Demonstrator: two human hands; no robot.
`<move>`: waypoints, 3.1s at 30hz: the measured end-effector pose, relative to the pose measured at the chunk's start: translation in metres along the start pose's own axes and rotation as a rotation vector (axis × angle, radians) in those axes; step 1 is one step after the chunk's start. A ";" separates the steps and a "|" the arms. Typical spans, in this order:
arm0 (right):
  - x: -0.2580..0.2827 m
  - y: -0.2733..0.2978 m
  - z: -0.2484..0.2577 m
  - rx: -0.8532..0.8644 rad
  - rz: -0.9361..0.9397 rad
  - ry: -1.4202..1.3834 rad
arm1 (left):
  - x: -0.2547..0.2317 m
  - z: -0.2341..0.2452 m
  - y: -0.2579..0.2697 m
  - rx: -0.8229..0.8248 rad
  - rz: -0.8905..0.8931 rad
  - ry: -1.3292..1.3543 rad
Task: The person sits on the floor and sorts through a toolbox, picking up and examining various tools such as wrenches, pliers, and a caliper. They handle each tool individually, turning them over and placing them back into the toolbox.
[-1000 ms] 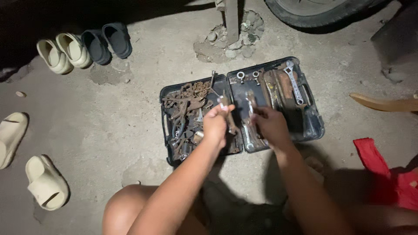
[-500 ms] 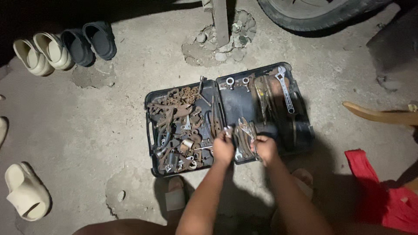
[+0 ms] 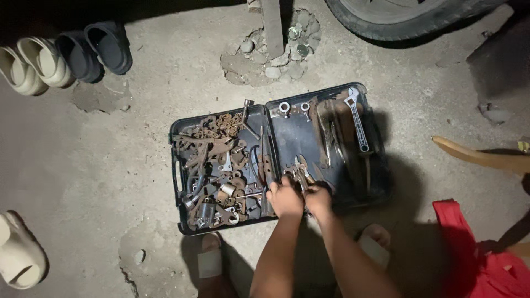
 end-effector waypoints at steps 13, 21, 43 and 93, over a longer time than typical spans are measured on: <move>0.000 0.012 -0.003 0.053 -0.113 -0.168 | -0.001 0.004 0.011 -0.063 -0.459 -0.287; 0.016 0.010 0.001 -0.056 0.034 -0.120 | 0.012 0.009 0.014 -0.069 -0.482 -0.316; 0.091 0.071 -0.002 -0.285 0.337 0.508 | 0.071 0.075 0.069 -0.186 -0.370 -0.053; 0.135 0.095 0.021 -0.180 0.496 0.594 | 0.105 0.073 0.092 -0.009 -0.171 -0.052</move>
Point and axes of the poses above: each hand's wrist, its own y-axis away from the middle knuckle, its own z-axis out of the back of the hand, x = y × z, the point moved 7 cm from there along -y, towards the middle knuckle, and after that the axes turned 2 degrees about x, right-handed, at the moved point
